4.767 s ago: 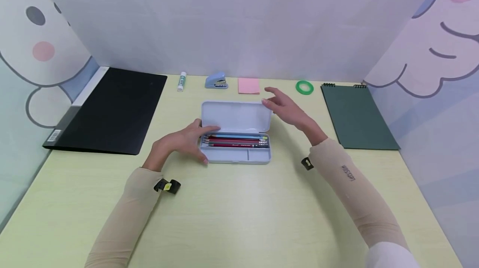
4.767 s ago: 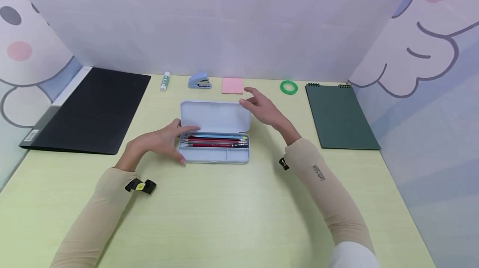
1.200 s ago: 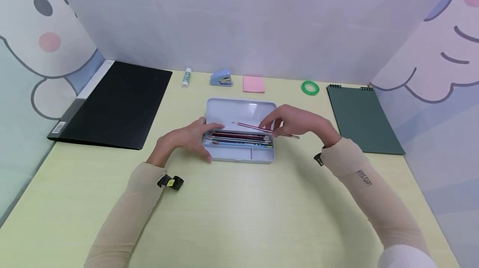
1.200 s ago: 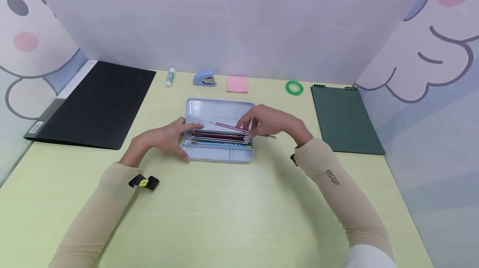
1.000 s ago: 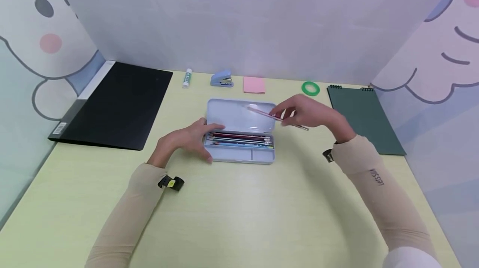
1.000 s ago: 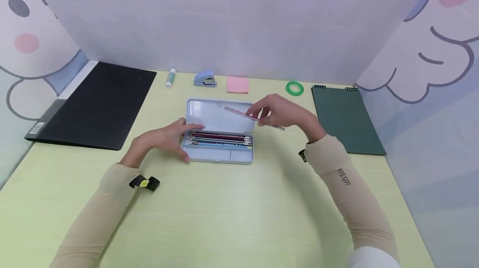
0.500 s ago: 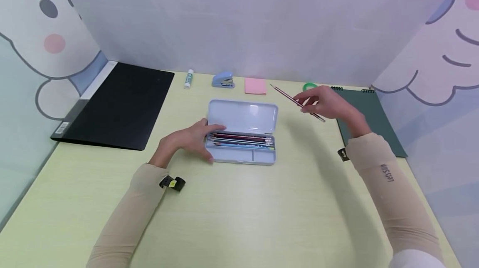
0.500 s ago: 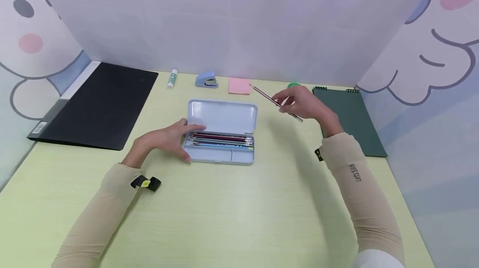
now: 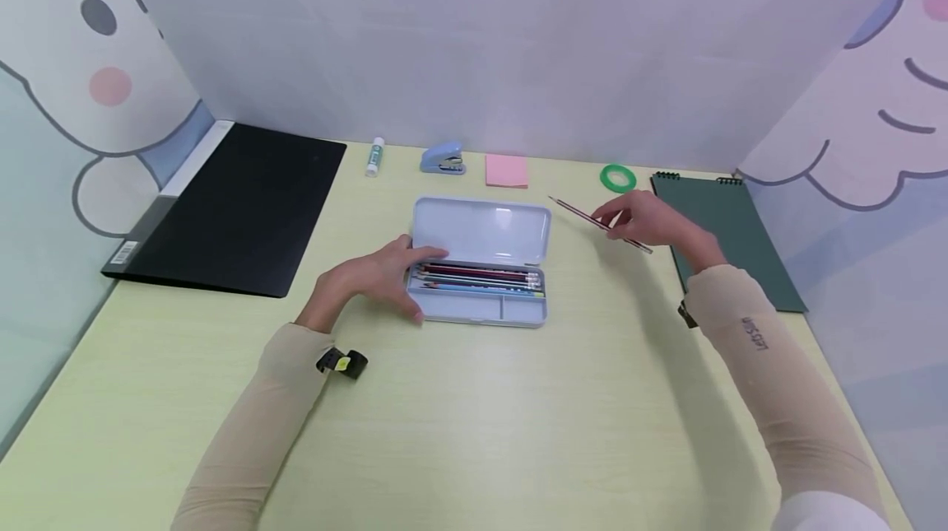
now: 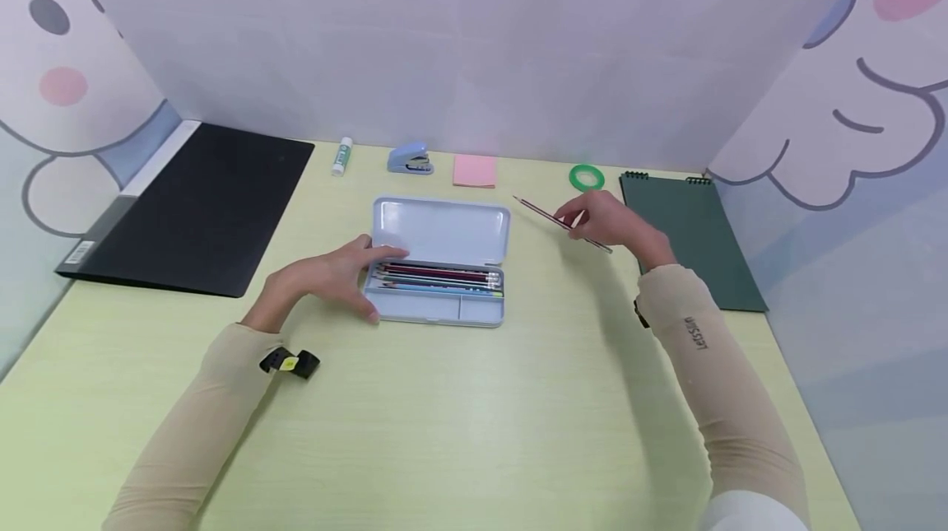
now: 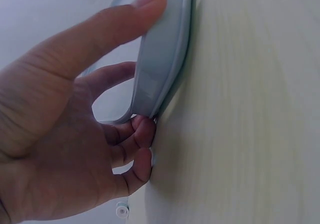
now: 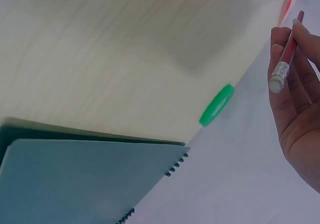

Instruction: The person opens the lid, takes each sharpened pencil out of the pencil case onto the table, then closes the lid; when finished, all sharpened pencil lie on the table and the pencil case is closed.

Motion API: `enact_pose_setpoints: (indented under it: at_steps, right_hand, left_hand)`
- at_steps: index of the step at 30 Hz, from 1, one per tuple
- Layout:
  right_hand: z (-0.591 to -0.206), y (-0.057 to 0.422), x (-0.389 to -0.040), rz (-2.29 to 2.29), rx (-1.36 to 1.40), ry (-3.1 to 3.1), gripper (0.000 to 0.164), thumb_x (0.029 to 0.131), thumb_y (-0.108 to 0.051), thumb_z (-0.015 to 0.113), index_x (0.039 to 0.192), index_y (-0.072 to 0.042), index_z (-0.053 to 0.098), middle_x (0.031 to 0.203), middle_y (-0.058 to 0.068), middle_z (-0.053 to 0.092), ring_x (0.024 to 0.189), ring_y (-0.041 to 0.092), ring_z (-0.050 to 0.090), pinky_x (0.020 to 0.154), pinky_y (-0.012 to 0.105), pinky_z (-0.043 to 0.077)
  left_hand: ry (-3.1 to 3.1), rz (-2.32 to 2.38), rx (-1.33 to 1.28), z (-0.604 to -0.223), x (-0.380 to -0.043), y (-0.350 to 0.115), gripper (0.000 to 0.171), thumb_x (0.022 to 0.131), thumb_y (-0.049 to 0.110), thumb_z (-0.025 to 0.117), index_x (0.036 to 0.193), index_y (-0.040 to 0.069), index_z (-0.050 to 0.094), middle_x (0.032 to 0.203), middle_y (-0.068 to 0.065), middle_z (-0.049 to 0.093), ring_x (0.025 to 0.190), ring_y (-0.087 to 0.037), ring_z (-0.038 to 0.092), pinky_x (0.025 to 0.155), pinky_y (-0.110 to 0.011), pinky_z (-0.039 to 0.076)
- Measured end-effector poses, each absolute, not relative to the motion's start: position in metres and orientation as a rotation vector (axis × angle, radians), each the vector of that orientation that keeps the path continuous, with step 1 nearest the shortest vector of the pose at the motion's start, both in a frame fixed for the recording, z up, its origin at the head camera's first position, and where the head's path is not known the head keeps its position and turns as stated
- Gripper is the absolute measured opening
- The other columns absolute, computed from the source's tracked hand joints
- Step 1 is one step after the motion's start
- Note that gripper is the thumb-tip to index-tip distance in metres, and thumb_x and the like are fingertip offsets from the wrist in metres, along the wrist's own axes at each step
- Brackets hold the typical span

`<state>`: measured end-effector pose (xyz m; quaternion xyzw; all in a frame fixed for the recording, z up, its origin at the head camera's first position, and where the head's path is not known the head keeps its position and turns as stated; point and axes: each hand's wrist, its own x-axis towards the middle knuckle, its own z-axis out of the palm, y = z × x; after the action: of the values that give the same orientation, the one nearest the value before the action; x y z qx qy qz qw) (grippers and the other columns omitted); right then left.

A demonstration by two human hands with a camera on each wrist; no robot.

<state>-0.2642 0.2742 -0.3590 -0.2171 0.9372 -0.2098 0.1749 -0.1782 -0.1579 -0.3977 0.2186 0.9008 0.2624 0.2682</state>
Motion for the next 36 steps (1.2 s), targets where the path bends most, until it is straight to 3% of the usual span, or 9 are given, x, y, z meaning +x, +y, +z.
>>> enact_pose_setpoints:
  at_steps: [21, 30, 36]
  right_hand:
    - [-0.380, 0.284, -0.273, -0.478, -0.659, 2.677, 0.030, 0.087, 0.006, 0.065, 0.115, -0.001, 0.073, 0.109, 0.020, 0.072, 0.097, 0.032, 0.067, 0.085, 0.050, 0.053]
    - [-0.384, 0.286, -0.277, -0.489, -0.651, 2.715, 0.028, 0.085, 0.010, 0.064, 0.108, 0.000, 0.075, 0.107, 0.020, 0.072, 0.095, 0.031, 0.066, 0.086, 0.049, 0.052]
    - [-0.387, 0.284, -0.281, -0.452, -0.634, 2.740, 0.037, 0.083, 0.014, 0.057, 0.113, 0.000, 0.073, 0.108, 0.019, 0.070, 0.094, 0.030, 0.063, 0.083, 0.047, 0.051]
  left_hand:
    - [2.442, 0.691, 0.614, -0.399, -0.179, -0.159, 0.103, 0.066, 0.034, 0.093, 0.153, 0.027, 0.038, 0.131, -0.019, 0.039, 0.120, -0.033, 0.040, 0.097, -0.047, 0.042]
    - [2.431, 0.692, 0.591, -0.398, -0.179, -0.159, 0.103, 0.066, 0.034, 0.093, 0.153, 0.028, 0.038, 0.134, -0.019, 0.037, 0.122, -0.033, 0.039, 0.099, -0.048, 0.041]
    - [2.434, 0.680, 0.582, -0.398, -0.180, -0.159, 0.103, 0.067, 0.034, 0.093, 0.153, 0.030, 0.037, 0.135, -0.018, 0.038, 0.124, -0.033, 0.039, 0.101, -0.049, 0.041]
